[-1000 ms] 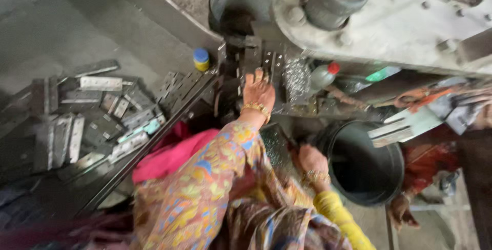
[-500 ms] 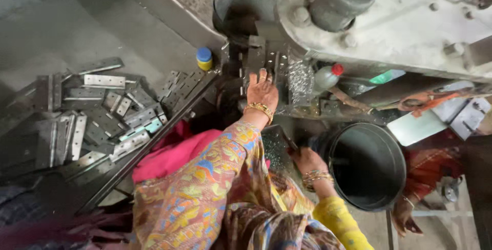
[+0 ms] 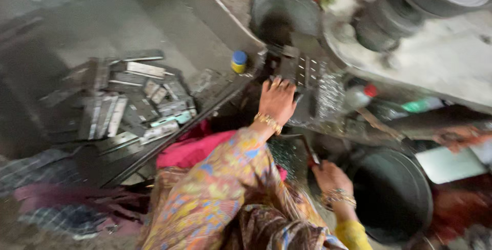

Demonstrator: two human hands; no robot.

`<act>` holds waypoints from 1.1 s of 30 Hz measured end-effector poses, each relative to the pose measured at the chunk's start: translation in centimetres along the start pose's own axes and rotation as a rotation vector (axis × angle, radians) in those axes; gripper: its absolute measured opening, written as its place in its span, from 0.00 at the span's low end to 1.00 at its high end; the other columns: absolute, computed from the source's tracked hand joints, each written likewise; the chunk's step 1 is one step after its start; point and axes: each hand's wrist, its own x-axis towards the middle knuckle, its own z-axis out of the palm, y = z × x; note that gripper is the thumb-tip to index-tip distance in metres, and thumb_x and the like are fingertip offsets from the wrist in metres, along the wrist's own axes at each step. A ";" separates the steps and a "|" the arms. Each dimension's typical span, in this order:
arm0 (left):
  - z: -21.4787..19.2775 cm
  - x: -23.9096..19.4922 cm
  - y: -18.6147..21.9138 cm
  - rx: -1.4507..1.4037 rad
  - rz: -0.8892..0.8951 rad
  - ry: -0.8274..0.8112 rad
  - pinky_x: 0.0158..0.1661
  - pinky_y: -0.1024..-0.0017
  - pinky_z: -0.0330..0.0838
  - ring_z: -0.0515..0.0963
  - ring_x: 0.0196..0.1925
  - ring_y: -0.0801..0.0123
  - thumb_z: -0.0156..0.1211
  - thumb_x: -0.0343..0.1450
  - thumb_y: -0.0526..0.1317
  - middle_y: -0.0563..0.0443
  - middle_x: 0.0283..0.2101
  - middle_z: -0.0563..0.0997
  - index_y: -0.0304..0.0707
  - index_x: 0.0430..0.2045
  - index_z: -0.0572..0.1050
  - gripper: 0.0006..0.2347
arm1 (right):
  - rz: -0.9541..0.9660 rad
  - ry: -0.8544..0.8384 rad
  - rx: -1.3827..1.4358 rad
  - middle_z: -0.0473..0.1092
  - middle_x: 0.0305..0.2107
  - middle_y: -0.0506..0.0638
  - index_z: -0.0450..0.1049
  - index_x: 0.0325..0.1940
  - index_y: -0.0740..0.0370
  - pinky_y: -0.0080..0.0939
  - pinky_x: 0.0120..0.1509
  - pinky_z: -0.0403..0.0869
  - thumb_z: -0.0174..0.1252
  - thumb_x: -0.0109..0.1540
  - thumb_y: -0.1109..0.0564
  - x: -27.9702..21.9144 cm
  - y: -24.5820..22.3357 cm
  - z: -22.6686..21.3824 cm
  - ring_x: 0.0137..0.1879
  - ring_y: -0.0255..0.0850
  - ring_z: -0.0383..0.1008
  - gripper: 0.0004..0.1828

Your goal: The person picks up metal hinges from a tray, places them one at a time into an industrial punch press machine to form holes, and then drops the finished pieces into a collection bucket.

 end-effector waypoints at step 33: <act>-8.5 -10.0 -6.7 -0.608 -0.371 0.066 0.53 0.58 0.72 0.80 0.51 0.45 0.68 0.56 0.34 0.35 0.46 0.82 0.36 0.52 0.74 0.26 | -0.612 0.322 0.273 0.71 0.55 0.60 0.58 0.75 0.49 0.52 0.61 0.71 0.65 0.53 0.57 -7.2 -21.9 -11.2 0.61 0.58 0.71 0.46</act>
